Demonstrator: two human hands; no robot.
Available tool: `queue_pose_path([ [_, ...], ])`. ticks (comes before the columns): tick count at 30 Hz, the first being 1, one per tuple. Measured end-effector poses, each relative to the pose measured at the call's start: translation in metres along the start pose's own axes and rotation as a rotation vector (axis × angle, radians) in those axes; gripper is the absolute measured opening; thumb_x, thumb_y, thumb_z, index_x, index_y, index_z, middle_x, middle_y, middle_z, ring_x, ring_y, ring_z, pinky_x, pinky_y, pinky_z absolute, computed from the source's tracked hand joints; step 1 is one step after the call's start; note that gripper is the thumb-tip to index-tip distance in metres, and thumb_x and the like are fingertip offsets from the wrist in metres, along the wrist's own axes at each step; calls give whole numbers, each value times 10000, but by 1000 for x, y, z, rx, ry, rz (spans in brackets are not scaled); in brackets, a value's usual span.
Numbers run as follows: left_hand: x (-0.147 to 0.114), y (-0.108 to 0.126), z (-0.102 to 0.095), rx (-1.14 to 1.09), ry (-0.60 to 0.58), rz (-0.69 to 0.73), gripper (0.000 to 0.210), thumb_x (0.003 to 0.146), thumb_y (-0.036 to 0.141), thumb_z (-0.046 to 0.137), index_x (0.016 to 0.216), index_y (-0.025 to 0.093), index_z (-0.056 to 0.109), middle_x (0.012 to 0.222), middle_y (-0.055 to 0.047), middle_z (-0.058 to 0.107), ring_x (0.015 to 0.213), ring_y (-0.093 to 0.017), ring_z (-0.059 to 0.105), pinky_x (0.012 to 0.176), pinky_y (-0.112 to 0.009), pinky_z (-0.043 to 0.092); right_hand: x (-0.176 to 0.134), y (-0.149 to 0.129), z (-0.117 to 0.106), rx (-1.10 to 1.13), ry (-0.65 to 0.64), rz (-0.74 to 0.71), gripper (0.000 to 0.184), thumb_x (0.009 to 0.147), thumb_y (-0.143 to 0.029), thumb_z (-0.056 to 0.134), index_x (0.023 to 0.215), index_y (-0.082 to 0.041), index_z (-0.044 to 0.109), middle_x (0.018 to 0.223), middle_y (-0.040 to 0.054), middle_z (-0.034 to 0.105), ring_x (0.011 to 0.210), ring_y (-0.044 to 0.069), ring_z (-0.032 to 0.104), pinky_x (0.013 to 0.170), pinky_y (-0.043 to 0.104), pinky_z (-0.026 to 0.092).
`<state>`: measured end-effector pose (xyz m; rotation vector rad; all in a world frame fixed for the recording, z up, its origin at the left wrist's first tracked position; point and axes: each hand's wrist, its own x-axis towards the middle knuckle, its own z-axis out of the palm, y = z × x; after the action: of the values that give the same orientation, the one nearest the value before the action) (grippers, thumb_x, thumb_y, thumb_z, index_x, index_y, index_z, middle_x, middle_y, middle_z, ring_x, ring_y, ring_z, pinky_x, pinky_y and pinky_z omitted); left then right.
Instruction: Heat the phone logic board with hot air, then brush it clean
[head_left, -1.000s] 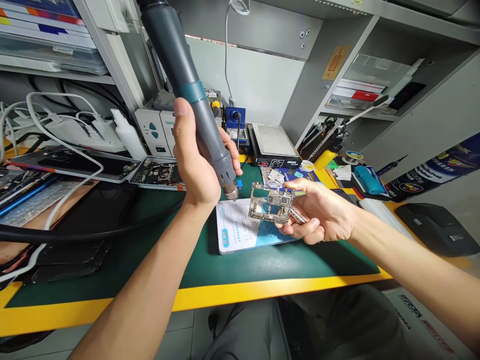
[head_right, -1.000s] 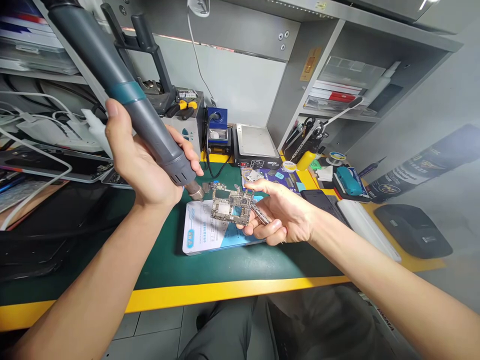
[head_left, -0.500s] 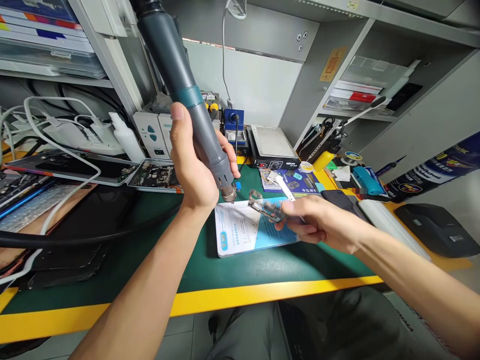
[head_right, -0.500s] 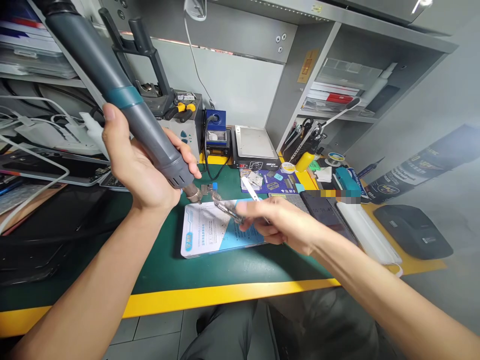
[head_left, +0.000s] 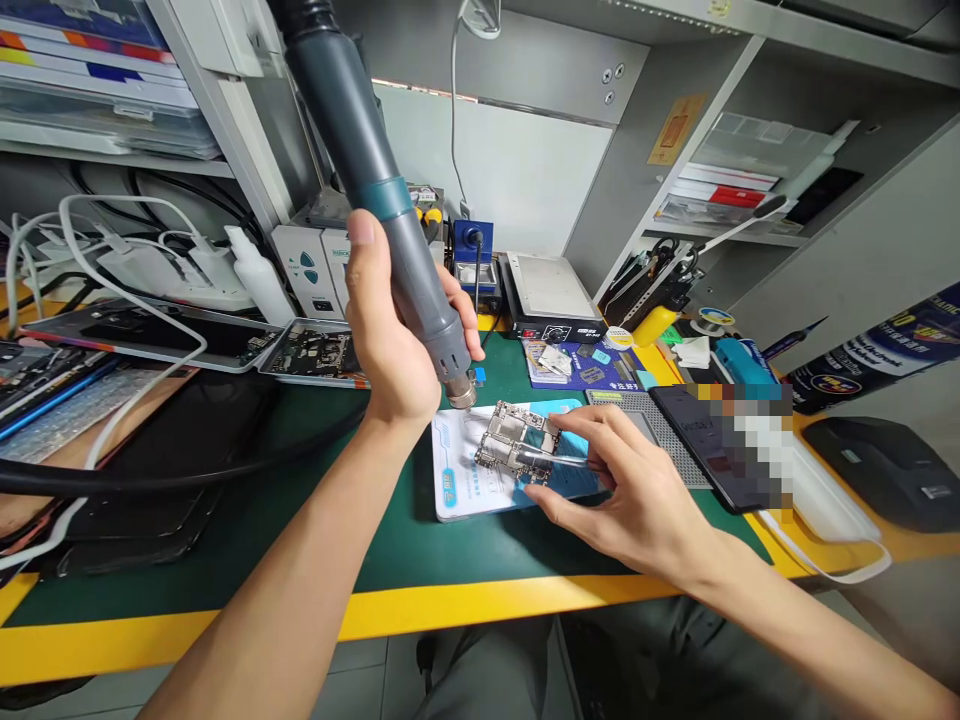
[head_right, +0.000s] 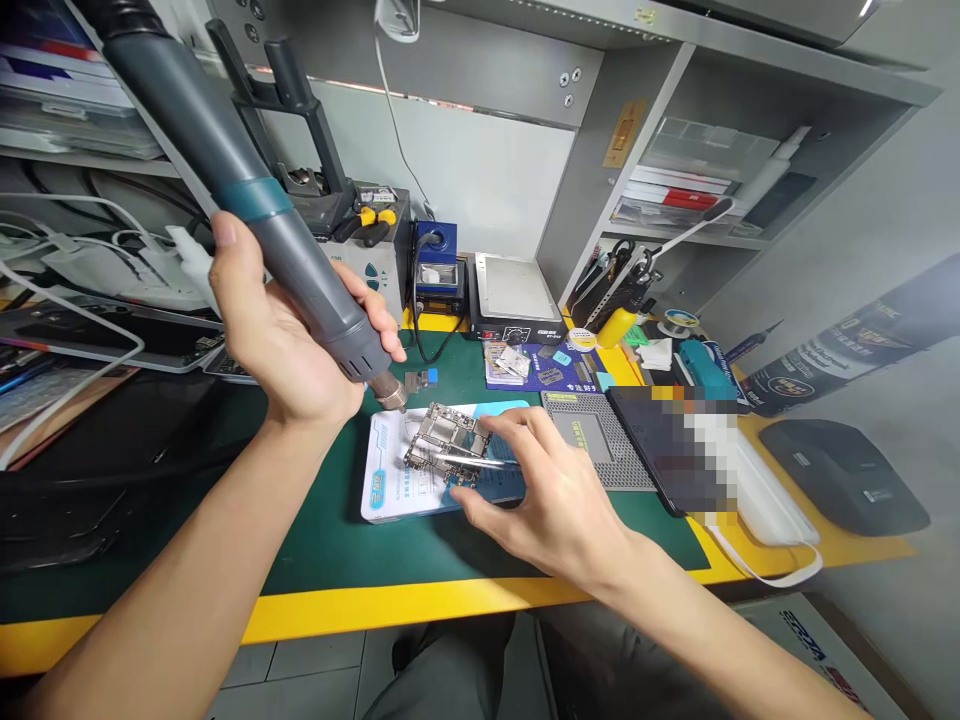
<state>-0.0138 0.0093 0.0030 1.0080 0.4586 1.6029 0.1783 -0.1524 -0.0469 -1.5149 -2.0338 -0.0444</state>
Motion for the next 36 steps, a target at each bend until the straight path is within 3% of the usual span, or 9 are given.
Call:
queue_pose_path([
  [5, 1, 0, 1, 4, 12, 2, 804, 1020, 947, 606, 619, 256, 692, 544, -49, 610, 418, -213, 611, 413, -379, 424, -6, 1, 7, -107, 48, -89, 526, 1085, -366, 846, 1554, -226, 654, 1266, 174, 839, 684, 200, 730, 545, 343, 622],
  [9, 2, 0, 1, 16, 13, 4, 884, 873, 1105, 651, 605, 264, 692, 538, -38, 612, 425, -207, 615, 412, -374, 436, -7, 1, 8, -168, 56, -127, 558, 1108, -376, 820, 1598, -214, 608, 1244, 177, 840, 616, 189, 685, 513, 355, 590],
  [13, 2, 1, 1, 15, 6, 0, 917, 762, 1160, 710, 611, 256, 699, 547, -38, 622, 435, -206, 625, 410, -373, 453, -8, 2, 9, -199, 55, -146, 568, 1108, -395, 818, 1596, -197, 604, 1234, 184, 834, 670, 221, 728, 520, 362, 587],
  [22, 0, 1, 0, 26, -2, 14, 953, 854, 1164, 585, 621, 244, 658, 570, -48, 612, 452, -197, 634, 429, -369, 463, -8, 4, 7, -182, 24, -110, 581, 1123, -438, 830, 1620, -230, 614, 1265, 159, 832, 647, 190, 722, 514, 347, 588],
  [28, 0, 1, 1, -21, -8, -9, 836, 962, 1006, 669, 630, 240, 704, 565, -53, 621, 447, -200, 635, 415, -364, 474, -9, 7, 8, -151, 17, -92, 591, 1106, -457, 862, 1593, -233, 614, 1337, 182, 835, 740, 231, 819, 525, 351, 633],
  [33, 1, -1, 1, -43, -3, 1, 875, 887, 1070, 705, 634, 232, 710, 573, -50, 628, 448, -202, 641, 400, -357, 464, -8, 7, 7, -121, 21, -86, 535, 1103, -455, 871, 1534, -211, 669, 1288, 184, 845, 801, 262, 842, 549, 361, 654],
  [36, 0, -1, 1, -43, -4, 2, 884, 915, 1072, 664, 650, 230, 706, 582, -53, 631, 453, -202, 644, 401, -360, 475, -6, 4, 6, -93, 10, -57, 528, 1097, -525, 877, 1478, -199, 712, 1243, 178, 854, 801, 266, 843, 528, 354, 635],
])
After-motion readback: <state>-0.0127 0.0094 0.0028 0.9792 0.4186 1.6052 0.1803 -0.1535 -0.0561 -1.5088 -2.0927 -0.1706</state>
